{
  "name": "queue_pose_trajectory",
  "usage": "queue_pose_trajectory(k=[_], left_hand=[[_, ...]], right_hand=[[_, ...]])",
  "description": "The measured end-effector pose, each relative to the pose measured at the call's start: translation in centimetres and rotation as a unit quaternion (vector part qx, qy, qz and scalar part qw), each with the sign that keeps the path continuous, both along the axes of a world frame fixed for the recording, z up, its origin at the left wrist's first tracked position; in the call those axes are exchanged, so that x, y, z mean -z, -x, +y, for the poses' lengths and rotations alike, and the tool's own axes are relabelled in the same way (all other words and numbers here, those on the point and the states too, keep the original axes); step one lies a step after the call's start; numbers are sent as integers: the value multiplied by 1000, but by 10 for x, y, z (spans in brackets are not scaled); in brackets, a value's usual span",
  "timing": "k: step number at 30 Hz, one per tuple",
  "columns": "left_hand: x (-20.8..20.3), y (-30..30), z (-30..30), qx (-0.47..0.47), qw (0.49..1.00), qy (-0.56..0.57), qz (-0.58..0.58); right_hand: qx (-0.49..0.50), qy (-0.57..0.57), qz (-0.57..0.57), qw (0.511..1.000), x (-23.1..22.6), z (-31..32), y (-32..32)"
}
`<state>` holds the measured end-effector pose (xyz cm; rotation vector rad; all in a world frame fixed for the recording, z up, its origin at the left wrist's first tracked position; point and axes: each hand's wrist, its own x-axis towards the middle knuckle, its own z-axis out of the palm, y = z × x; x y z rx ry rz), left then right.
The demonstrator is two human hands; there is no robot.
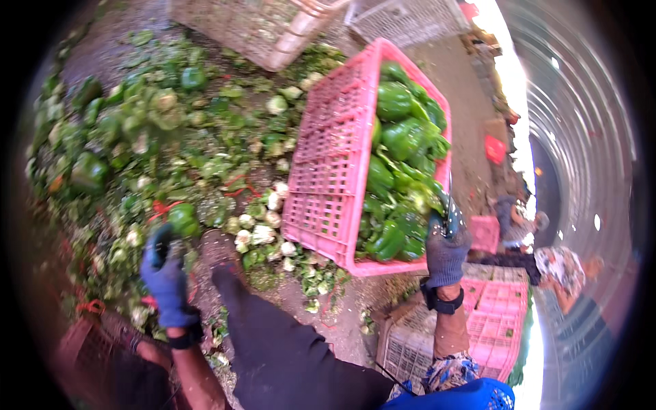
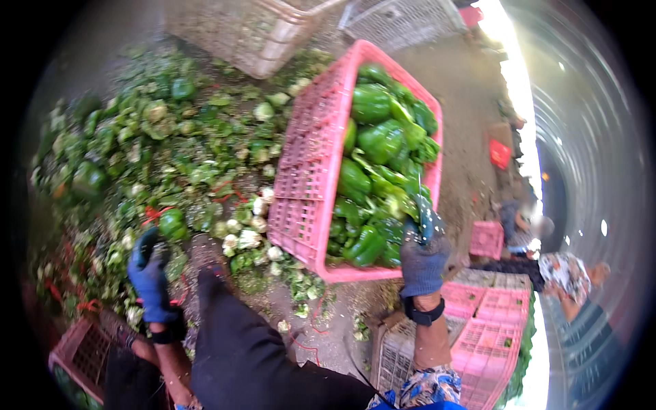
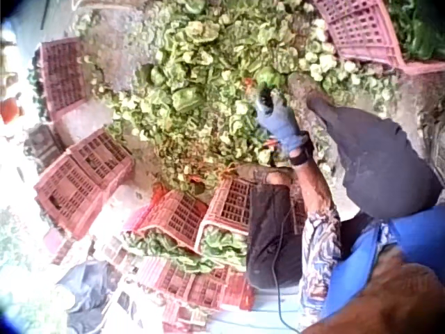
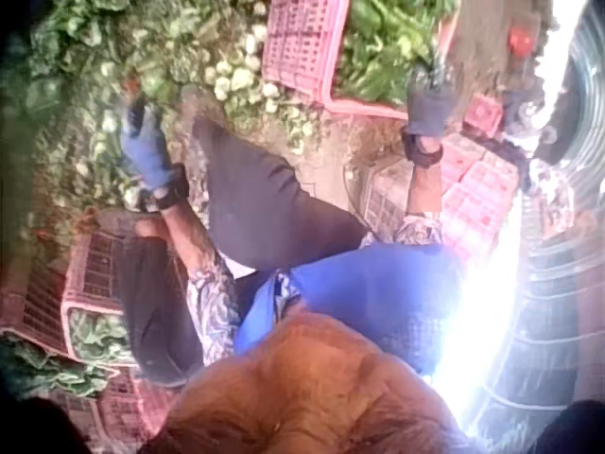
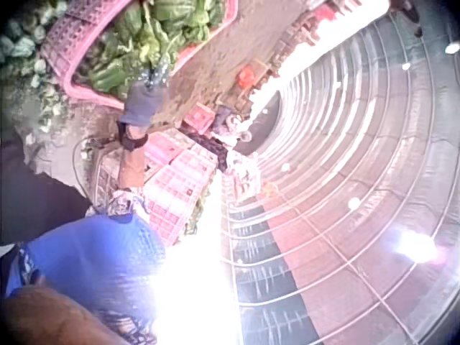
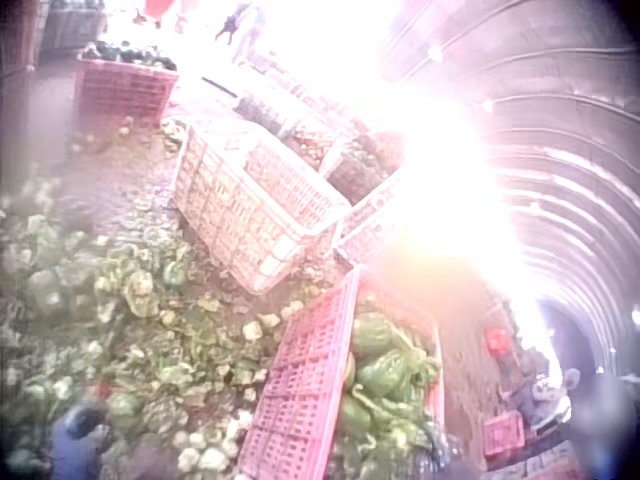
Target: The person processes green peppers by hand using a small knife to remove stems and seeds, then places the prepared peppers into a pink plastic crate.
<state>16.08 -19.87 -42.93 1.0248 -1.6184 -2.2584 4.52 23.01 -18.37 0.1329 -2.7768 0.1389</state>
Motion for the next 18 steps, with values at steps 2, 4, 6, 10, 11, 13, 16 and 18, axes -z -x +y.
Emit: queue_pose_trajectory(k=[2,4,6,10,11,13,16,18], left_hand=[[-22,8,33,46,996,70,9],[-17,4,46,39,999,9,-12],[-16,-2,41,54,998,38,-5],[-29,-7,29,0,999,2,-32],[-18,-10,27,2,999,19,-28],[8,-24,19,-21,998,20,-63],[20,-21,27,-59,996,-40,-62],[19,-24,17,-39,997,-12,-70]], right_hand=[[-72,-52,-22,996,40,57,6],[-162,-192,-64,966,63,44,4],[-168,-167,-119,964,58,16,13],[-90,-69,-228,967,-11,-51,-1],[-58,-36,-208,976,-20,-82,-5],[68,319,-272,905,12,-160,-20],[54,270,-382,882,104,-233,3],[50,255,-397,880,187,-246,46]])
